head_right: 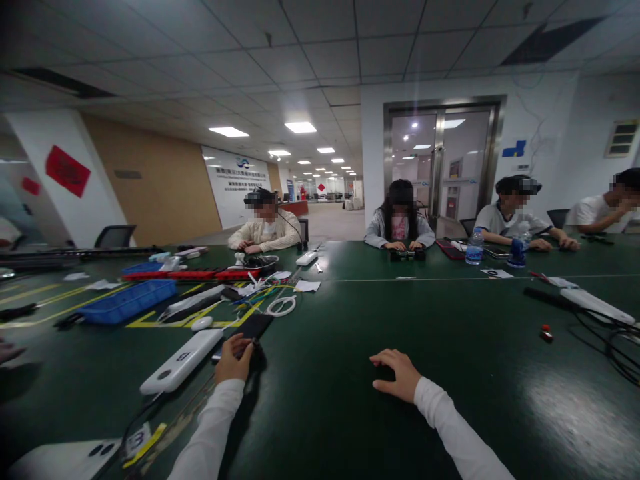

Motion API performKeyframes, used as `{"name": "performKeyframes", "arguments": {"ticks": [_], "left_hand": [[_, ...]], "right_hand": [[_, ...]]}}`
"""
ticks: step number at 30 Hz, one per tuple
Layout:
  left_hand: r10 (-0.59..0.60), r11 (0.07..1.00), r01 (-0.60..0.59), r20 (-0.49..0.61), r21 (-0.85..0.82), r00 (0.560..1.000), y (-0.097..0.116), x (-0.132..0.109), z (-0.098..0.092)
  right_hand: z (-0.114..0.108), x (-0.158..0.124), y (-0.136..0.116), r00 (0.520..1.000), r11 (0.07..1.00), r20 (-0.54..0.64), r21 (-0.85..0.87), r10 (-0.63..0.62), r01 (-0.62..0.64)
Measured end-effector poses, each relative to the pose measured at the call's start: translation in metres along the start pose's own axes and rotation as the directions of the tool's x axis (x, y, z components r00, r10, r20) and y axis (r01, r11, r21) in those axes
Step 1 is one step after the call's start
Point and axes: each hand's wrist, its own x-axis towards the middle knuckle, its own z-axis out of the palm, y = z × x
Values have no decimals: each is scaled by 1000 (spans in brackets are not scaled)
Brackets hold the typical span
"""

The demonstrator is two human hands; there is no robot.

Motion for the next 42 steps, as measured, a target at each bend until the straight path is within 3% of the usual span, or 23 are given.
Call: {"name": "performKeyframes", "arguments": {"ticks": [18, 28, 34, 42], "left_hand": [[-51, 989, 40, 74, 142, 996, -17, 2, 5], [60, 968, -93, 142, 235, 988, -28, 3, 9], [124, 920, -179, 176, 349, 977, -22, 1, 7], [105, 903, -185, 219, 388, 970, -15, -2, 6]], "right_hand": [[7, 7, 15, 999, 999, 18, -9, 37, -37], [5, 3, 9, 1000, 1000, 1, 9, 12, -12], [6, 8, 15, 999, 999, 33, 5, 36, -36], [4, 4, 9, 999, 1000, 25, -8, 27, -26]]}}
